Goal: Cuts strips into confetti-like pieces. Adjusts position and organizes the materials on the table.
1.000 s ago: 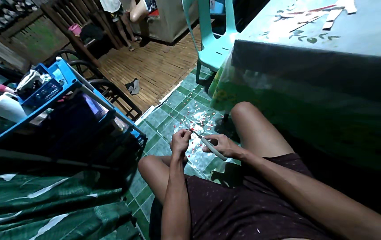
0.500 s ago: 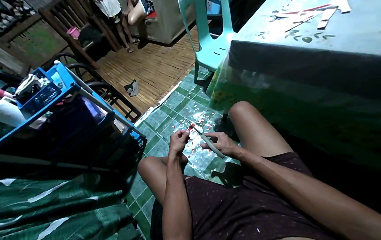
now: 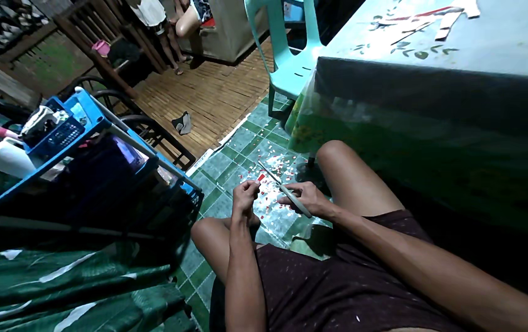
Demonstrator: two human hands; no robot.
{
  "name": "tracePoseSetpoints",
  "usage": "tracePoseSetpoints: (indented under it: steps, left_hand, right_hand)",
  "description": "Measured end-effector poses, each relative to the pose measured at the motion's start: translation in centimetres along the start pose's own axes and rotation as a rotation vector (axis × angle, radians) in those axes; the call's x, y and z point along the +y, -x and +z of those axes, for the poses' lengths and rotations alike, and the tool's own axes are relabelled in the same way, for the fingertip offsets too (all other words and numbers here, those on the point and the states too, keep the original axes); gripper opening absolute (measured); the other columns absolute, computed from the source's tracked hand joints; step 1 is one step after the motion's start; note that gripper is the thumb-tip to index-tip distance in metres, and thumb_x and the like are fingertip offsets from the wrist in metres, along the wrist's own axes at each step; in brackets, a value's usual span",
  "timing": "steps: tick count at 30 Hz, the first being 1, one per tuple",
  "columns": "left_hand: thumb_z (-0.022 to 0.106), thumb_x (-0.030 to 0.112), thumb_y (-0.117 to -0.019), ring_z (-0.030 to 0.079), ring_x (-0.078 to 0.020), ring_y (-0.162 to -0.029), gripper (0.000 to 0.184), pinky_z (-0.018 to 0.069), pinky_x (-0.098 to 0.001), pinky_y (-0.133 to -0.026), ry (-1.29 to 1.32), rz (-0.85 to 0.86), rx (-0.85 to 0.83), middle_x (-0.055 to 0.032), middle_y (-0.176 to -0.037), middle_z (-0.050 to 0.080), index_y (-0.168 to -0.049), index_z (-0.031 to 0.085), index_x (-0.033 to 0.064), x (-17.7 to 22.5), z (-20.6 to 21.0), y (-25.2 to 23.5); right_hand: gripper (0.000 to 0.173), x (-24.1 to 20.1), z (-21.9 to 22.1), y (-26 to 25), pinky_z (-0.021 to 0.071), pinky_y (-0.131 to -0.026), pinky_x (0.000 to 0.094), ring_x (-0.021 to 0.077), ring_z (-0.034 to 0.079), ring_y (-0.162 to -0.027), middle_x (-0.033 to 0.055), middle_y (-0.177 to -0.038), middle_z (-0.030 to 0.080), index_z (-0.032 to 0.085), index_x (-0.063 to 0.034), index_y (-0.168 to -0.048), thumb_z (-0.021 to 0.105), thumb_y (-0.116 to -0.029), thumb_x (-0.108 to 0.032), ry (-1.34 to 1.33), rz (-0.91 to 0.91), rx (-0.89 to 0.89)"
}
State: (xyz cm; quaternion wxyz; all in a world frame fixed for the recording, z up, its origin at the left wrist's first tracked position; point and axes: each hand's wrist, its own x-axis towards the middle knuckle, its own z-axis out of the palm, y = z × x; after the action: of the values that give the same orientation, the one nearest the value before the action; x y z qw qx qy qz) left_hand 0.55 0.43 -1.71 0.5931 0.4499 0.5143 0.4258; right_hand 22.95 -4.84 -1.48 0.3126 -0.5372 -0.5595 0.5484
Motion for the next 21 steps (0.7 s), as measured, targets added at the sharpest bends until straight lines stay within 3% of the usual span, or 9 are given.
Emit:
tracePoseSetpoints:
  steps: [8, 12, 21]
  left_hand:
    - [0.062, 0.009, -0.1011, 0.050, -0.0088, -0.057, 0.015, 0.0445, -0.0238, -0.054, 0.033, 0.011, 0.022, -0.0042, -0.071, 0.060, -0.095, 0.068, -0.0031, -0.2, -0.2, -0.3]
    - [0.062, 0.009, -0.1010, 0.051, -0.0087, -0.057, 0.015, 0.0446, -0.0237, -0.055, 0.044, 0.011, 0.029, -0.0041, -0.071, 0.059, -0.094, 0.068, -0.0028, -0.2, -0.2, -0.2]
    - [0.062, 0.009, -0.1010, 0.049, -0.0074, -0.056, 0.016, 0.0428, -0.0227, -0.053, 0.016, 0.013, -0.061, -0.0029, -0.070, 0.059, -0.094, 0.069, -0.0028, -0.4, 0.2, -0.2]
  right_hand:
    - [0.057, 0.4, 0.3, -0.3, 0.0596, -0.063, 0.0334, 0.0147, 0.067, -0.067, 0.0062, -0.087, 0.070, 0.061, -0.0092, -0.134, 0.071, -0.0938, -0.048, -0.067, 0.040, -0.086]
    - [0.062, 1.1, 0.6, -0.4, 0.0602, -0.068, 0.0352, 0.0148, 0.068, -0.070, 0.0061, -0.089, 0.070, 0.060, -0.0102, -0.135, 0.072, -0.0906, -0.052, -0.031, -0.007, -0.145]
    - [0.064, 1.3, 0.6, -0.4, 0.0602, -0.067, 0.0335, 0.0134, 0.068, -0.068, 0.0045, -0.086, 0.070, 0.060, -0.0104, -0.135, 0.073, -0.0892, -0.054, -0.030, -0.024, -0.151]
